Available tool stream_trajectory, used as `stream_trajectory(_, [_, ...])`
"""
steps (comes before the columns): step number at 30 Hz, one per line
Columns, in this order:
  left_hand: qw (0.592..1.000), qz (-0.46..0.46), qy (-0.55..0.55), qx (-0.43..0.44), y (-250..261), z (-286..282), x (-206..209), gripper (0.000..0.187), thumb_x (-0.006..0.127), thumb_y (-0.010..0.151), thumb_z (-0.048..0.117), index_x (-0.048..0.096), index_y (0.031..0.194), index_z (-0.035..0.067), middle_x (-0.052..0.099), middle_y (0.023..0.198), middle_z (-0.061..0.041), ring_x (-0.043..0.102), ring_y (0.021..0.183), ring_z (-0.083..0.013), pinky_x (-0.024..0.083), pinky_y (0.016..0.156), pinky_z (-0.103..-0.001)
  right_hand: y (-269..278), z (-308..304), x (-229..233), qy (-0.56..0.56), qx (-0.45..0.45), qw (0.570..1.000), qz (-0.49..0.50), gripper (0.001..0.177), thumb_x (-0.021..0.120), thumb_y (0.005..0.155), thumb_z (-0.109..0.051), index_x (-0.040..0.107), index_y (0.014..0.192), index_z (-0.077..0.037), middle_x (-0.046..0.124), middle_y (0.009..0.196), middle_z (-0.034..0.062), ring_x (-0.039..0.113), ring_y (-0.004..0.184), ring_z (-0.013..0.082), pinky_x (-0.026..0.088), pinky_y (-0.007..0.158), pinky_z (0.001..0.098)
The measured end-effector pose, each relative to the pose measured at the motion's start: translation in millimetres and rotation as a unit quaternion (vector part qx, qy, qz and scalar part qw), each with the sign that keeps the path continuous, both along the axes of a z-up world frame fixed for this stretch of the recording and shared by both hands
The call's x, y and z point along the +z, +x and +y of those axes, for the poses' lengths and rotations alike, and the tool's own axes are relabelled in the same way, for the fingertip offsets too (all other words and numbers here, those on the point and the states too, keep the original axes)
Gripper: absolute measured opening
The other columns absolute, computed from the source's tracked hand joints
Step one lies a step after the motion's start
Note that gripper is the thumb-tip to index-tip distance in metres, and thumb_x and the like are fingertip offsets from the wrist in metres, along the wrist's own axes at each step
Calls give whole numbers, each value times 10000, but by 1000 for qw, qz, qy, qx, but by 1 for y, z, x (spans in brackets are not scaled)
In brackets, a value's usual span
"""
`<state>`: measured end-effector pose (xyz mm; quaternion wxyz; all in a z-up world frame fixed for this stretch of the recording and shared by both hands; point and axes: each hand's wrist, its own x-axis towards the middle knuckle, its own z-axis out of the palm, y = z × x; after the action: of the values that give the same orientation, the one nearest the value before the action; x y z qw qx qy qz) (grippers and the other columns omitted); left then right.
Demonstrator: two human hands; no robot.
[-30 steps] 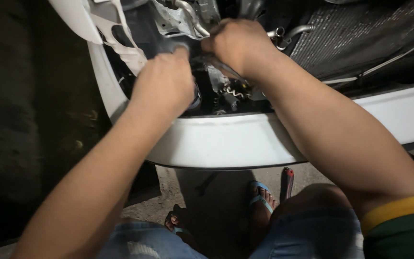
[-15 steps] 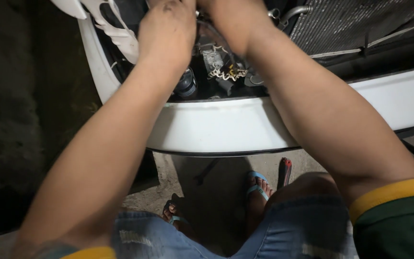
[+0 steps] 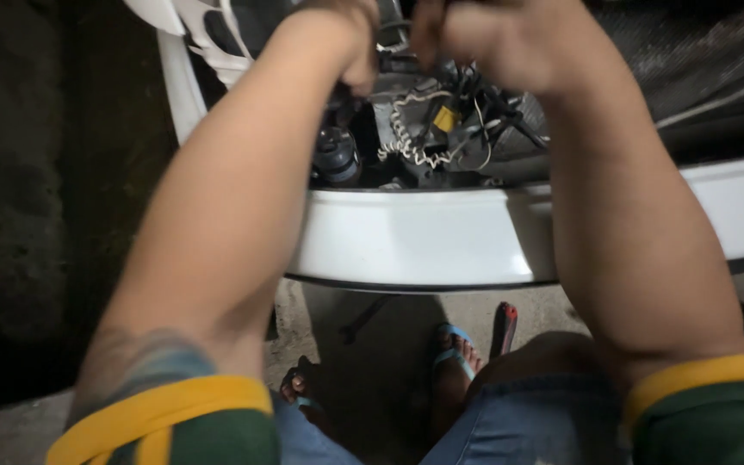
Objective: Repairing a car's cooling system by installing a radiator fan and associated components.
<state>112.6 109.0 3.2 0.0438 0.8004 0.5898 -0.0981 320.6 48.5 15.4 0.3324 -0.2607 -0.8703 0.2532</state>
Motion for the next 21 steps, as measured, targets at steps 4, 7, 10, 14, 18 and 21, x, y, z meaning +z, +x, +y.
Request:
stream_trajectory(4, [999,37,-27,10,8,0,0,444,880,716,203,776,1083,-24,745,1115,-220,744,972,-364,608,790,-484,-10,-9,13,17,-13,992,-123,182,608,855,-71,731,981,-26,725,860,115,700,810,231,581,762,382])
stream_trajectory(7, [996,73,10,-54,7,6,-8,390,869,725,199,795,1042,-16,744,1113,-200,727,982,-363,594,803,-479,-11,-8,11,66,-106,957,-261,221,659,835,-77,768,1021,-28,731,827,140,700,733,255,580,729,407])
stream_trajectory(10, [999,30,-28,-12,8,9,-10,346,850,742,157,787,1030,-23,756,1098,-208,755,940,-378,615,775,-498,-5,-11,14,56,-107,967,-223,200,658,897,-65,751,1066,-16,742,897,129,717,813,234,587,763,386])
stream_trajectory(14, [998,48,6,-44,5,12,-18,390,892,734,204,774,1031,-19,741,1105,-182,737,944,-373,607,775,-487,-2,-14,21,37,-74,994,-78,107,614,1058,-58,686,1100,8,728,996,111,716,913,191,592,804,332])
stream_trajectory(18, [998,50,-7,-43,5,19,-22,380,894,755,207,777,1044,-11,752,1109,-172,748,948,-375,614,779,-492,6,-8,20,34,-65,994,-78,125,575,1143,-49,687,1122,4,733,1018,115,725,923,190,602,819,316])
stream_trajectory(21, [988,102,-4,-116,8,31,-29,404,903,751,221,777,1063,-5,717,1162,-167,724,992,-375,597,817,-499,0,-5,14,-50,-55,992,-102,110,606,1087,-38,701,1138,-13,748,1026,90,749,957,166,626,855,300])
